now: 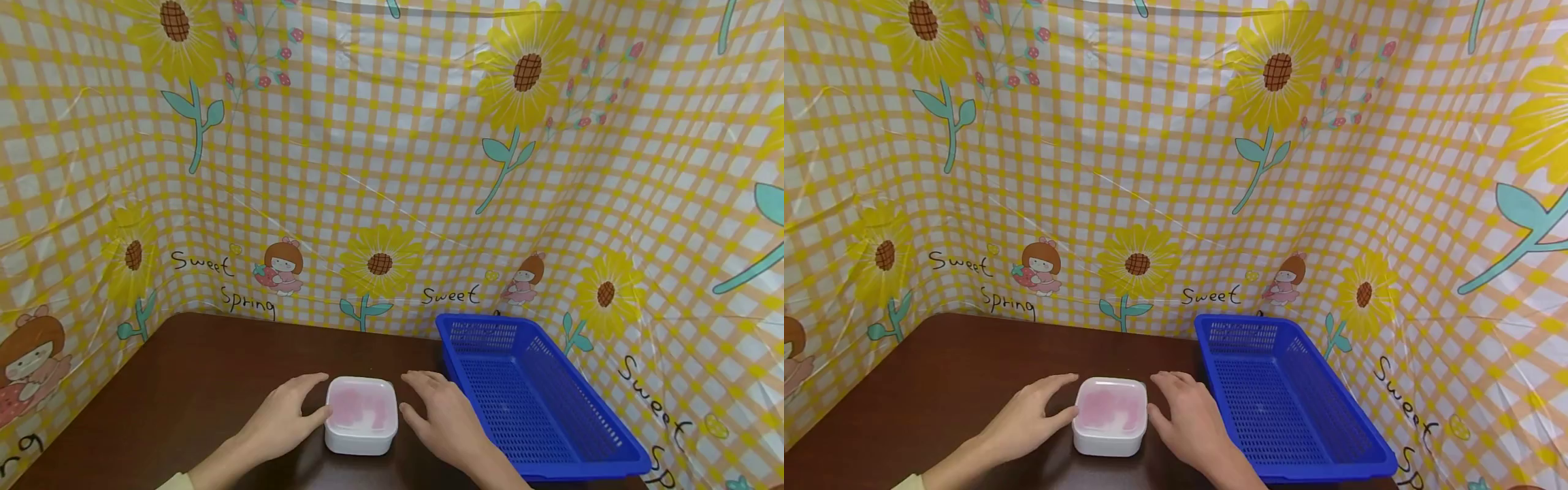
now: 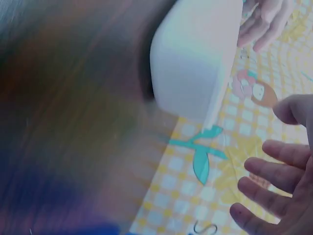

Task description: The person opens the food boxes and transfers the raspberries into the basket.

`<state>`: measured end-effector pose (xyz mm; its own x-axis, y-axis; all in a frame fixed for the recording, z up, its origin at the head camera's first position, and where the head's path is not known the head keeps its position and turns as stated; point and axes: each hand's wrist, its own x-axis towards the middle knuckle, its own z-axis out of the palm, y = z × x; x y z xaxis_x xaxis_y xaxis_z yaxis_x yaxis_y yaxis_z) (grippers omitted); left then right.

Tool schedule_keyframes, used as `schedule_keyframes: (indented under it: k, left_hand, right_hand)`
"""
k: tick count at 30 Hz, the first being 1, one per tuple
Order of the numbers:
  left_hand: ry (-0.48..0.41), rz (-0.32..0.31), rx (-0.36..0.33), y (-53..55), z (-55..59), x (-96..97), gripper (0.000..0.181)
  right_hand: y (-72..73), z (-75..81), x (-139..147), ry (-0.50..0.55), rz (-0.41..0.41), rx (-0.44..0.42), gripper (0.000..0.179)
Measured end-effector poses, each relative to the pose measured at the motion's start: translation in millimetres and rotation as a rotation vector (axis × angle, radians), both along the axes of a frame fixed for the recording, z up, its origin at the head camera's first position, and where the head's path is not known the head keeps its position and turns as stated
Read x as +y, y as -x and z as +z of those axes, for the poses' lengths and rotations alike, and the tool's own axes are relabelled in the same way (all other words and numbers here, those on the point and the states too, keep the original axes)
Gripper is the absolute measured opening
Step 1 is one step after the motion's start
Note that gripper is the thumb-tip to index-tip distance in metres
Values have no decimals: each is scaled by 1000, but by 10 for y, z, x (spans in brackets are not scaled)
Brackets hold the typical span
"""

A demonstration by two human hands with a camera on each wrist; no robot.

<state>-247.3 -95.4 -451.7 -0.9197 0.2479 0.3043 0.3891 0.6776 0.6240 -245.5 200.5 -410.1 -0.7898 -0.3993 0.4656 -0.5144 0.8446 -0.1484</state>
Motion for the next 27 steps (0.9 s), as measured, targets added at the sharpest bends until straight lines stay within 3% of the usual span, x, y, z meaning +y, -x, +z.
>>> schedule_keyframes:
  k: [8, 16, 27]
  left_hand:
    - [-281, 4, -113, 130, -100, 39, 38]
    - [-381, 35, -203, 130, -147, 125, 38]
    - [-577, -15, -367, 132, -230, 204, 52]
  right_hand:
    - [100, -115, -196, 146, -131, -96, 31]
    - [202, -189, -285, 295, -129, -164, 28]
    - [319, -332, -347, 437, -192, -254, 31]
